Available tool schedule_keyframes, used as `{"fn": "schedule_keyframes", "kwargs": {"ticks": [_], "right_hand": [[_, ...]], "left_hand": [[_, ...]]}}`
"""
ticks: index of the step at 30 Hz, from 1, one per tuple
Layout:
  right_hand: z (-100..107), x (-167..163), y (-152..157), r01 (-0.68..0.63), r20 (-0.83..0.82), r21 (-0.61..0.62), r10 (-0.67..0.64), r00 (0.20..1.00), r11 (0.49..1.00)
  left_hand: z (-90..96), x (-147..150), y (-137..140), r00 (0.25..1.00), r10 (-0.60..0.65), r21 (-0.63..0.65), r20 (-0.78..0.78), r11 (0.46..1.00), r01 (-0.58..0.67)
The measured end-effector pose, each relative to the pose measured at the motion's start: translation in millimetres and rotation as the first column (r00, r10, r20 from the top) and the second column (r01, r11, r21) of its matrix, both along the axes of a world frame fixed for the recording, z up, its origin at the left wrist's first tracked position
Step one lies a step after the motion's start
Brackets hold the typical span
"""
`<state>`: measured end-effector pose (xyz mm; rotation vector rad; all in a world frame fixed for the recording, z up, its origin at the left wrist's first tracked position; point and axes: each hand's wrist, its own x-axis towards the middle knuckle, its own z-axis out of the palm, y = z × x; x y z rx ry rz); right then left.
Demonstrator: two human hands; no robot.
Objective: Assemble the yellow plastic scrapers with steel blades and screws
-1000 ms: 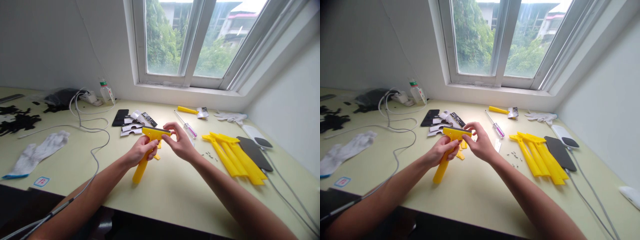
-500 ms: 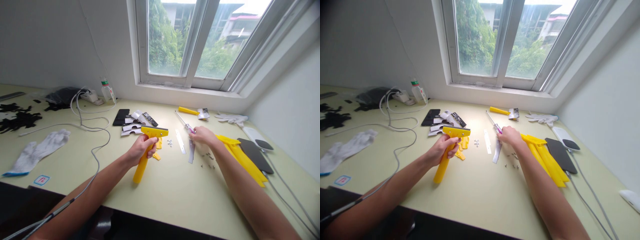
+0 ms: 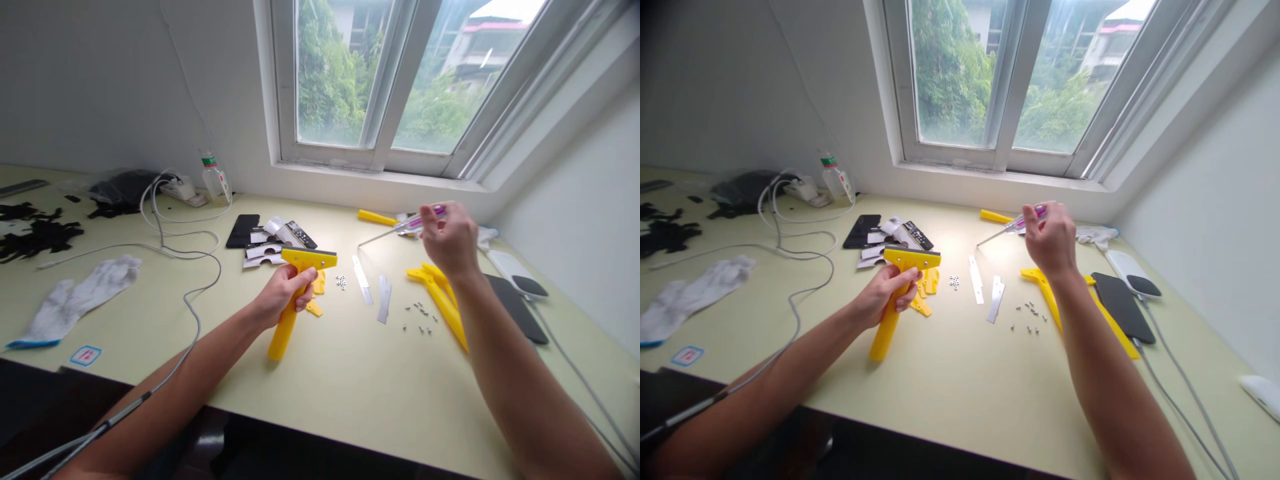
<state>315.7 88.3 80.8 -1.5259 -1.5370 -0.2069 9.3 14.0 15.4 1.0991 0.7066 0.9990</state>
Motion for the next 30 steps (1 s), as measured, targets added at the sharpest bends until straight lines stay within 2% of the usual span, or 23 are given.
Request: {"fn": "schedule_keyframes", "kwargs": {"ticks": [3, 6, 8, 12, 19, 25, 30], "right_hand": [[22, -8, -22, -0.162, -0.274, 0.098, 0.183, 0.944, 0.982], [42, -28, -50, -0.276, -0.424, 0.318, 0.397, 0.814, 0.907], [51, -44, -65, -0.266, -0.413, 0.429, 0.449, 0.792, 0.863], [55, -62, -81, -0.253, -0.379, 0.428, 0.427, 0.821, 0.868], [47, -54, -72, -0.358, -0.355, 0.483, 0.553, 0.754, 0.799], [44, -53, -61, -0.449, -0.282, 0.617, 0.714, 0.641, 0.647], [42, -56, -57, -0.465, -0.238, 0.621, 0.718, 0.654, 0.631]], "left_hand": [[0.8, 0, 0, 1.0, 0.011, -0.011, 0.018, 1.0, -0.01], [1.0, 1, 1, 0.999, 0.027, -0.041, 0.025, 0.999, -0.026], [0.7, 1, 2, 0.999, 0.039, -0.065, 0.025, 0.997, -0.037], [-0.1, 2, 2, 0.999, 0.049, -0.078, 0.023, 0.996, -0.047], [-0.5, 3, 2, 0.999, 0.046, -0.089, -0.005, 0.995, -0.046], [-1.3, 3, 2, 0.999, 0.038, -0.081, 0.014, 0.996, -0.037], [-1.9, 3, 2, 1.0, 0.028, -0.093, 0.013, 0.995, -0.026]]}}
